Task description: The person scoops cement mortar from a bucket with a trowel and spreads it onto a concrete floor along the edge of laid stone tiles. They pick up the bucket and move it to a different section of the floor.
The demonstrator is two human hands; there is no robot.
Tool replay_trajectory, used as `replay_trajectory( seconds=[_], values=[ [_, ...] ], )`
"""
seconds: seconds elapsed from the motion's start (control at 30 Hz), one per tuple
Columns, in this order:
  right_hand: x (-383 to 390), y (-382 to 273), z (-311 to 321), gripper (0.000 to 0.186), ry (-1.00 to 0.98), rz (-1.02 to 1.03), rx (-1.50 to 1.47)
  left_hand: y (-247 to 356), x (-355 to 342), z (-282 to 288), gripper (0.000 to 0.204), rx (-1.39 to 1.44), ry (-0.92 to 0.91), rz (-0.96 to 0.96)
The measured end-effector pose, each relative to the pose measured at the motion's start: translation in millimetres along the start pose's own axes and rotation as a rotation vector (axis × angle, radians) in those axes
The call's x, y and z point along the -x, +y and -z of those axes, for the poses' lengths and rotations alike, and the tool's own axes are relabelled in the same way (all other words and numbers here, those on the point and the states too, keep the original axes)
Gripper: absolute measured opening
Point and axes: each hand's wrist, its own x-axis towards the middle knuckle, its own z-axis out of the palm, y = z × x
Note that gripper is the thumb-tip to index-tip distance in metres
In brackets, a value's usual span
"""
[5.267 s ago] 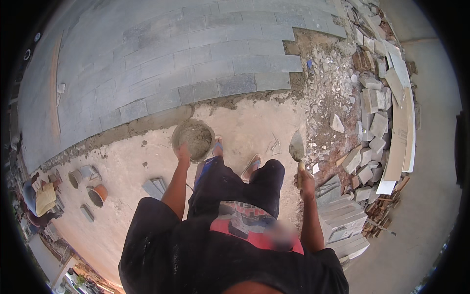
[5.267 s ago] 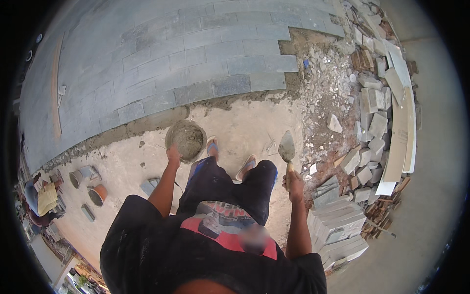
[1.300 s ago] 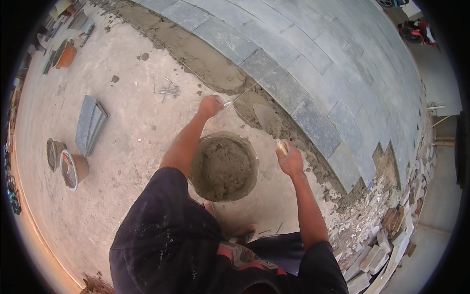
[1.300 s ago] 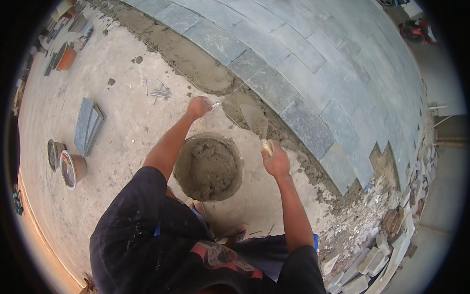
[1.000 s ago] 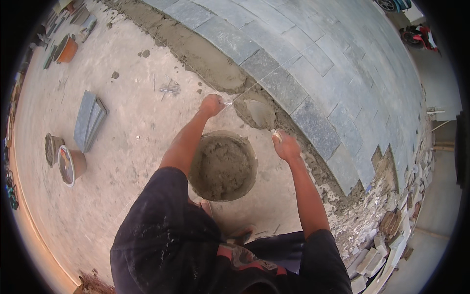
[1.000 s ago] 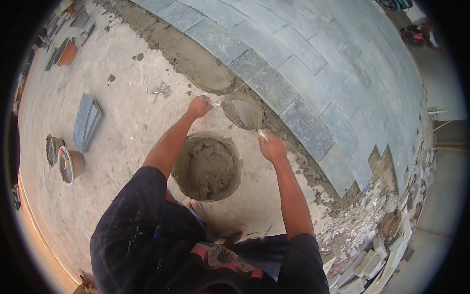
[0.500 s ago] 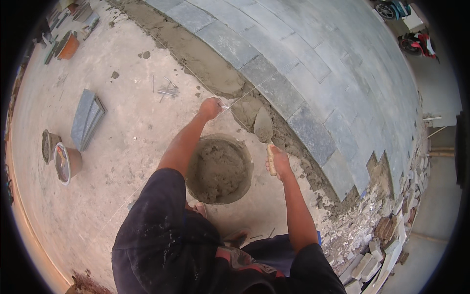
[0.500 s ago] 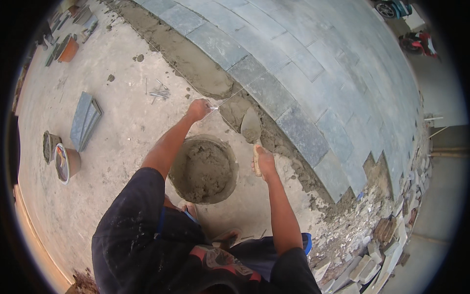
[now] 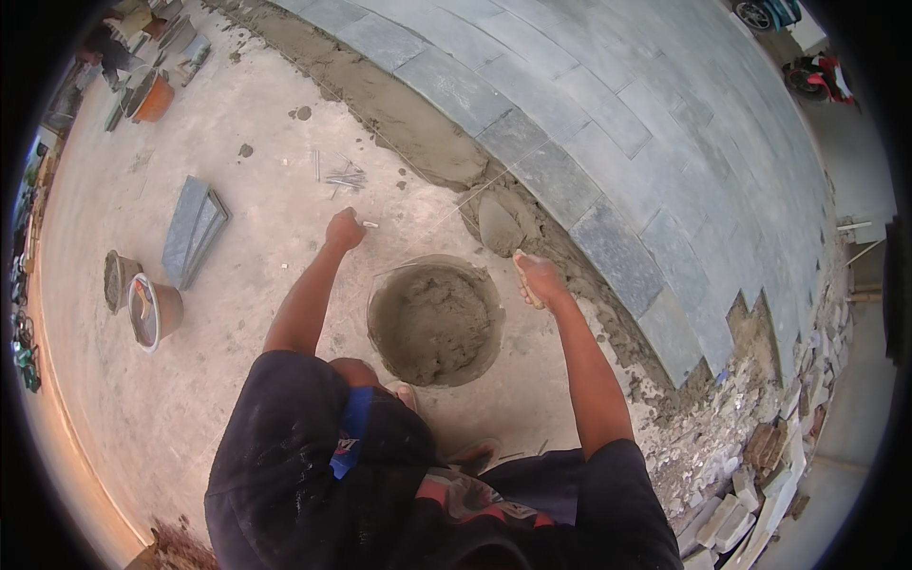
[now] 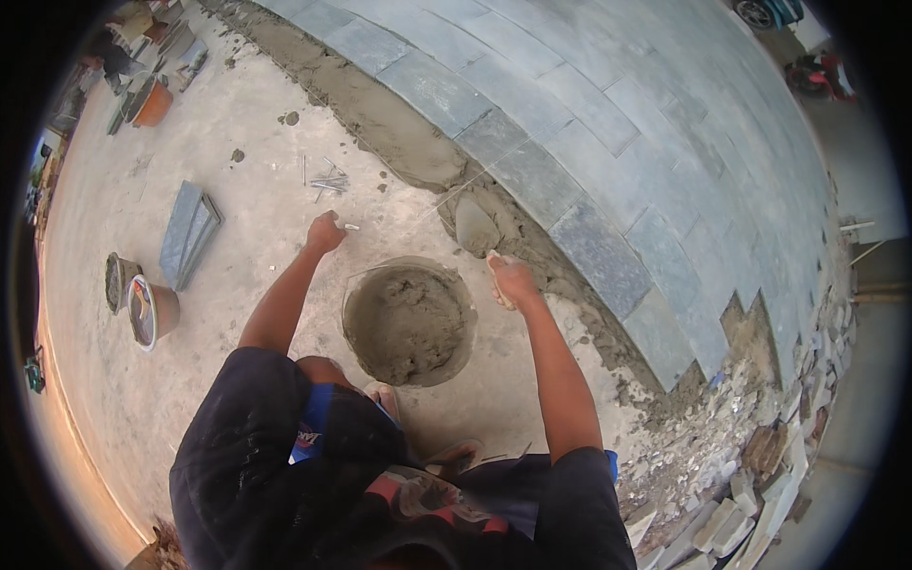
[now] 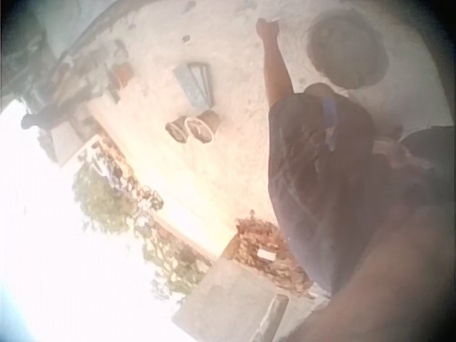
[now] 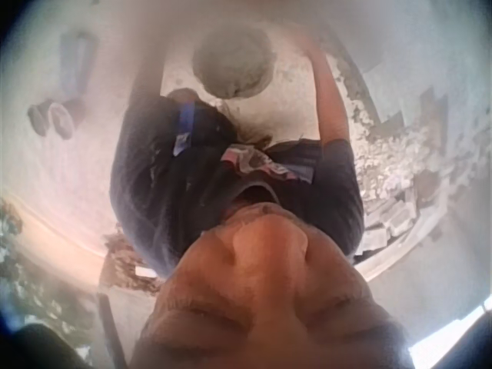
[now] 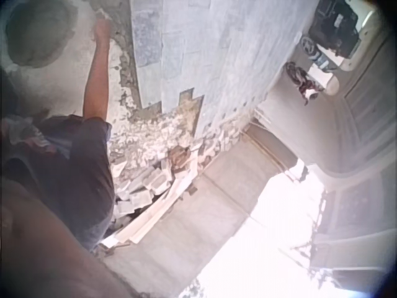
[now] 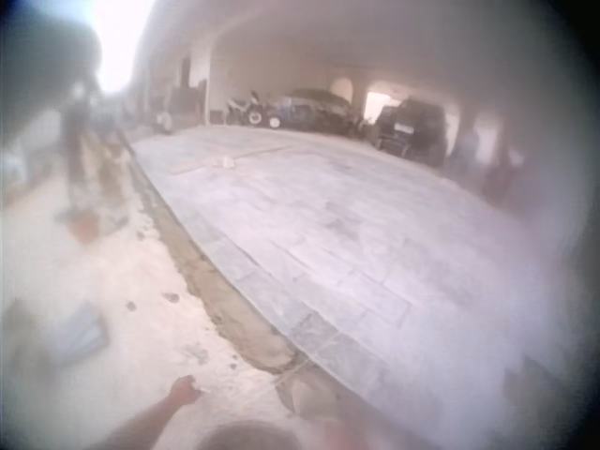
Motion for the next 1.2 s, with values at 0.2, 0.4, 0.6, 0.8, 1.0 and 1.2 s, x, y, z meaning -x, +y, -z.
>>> replay_trajectory(
  seconds=[0.2, 0.4, 0.6, 0.8, 1.0, 1.2],
  values=[
    [101, 22, 41, 0.039, 0.290, 0.308, 0.464, 55, 101, 83, 0.051, 0.691, -0.179, 0.293],
    [197, -14, 8, 0.039, 0.156, 0.468, 0.946, 66, 167, 61, 0.061, 0.847, -0.298, 0.320],
    [187, -44, -43, 0.031, 0.167, 0.427, 1.446, 107, 172, 64, 0.059, 1.032, -0.299, 0.250],
    [133, 27, -93, 0.033, 0.157, 0.653, 1.634, 142, 153, 73, 0.055, 1.050, -0.409, 0.103],
    [211, 29, -35, 0.043, 0.093, 0.634, 1.393, 172, 126, 74, 0.057, 0.974, -0.382, 0.086],
    [208, 36, -25, 0.041, 0.168, 0.154, 0.964, 227, 126, 99, 0.057, 0.735, -0.458, -0.001]
  ],
)
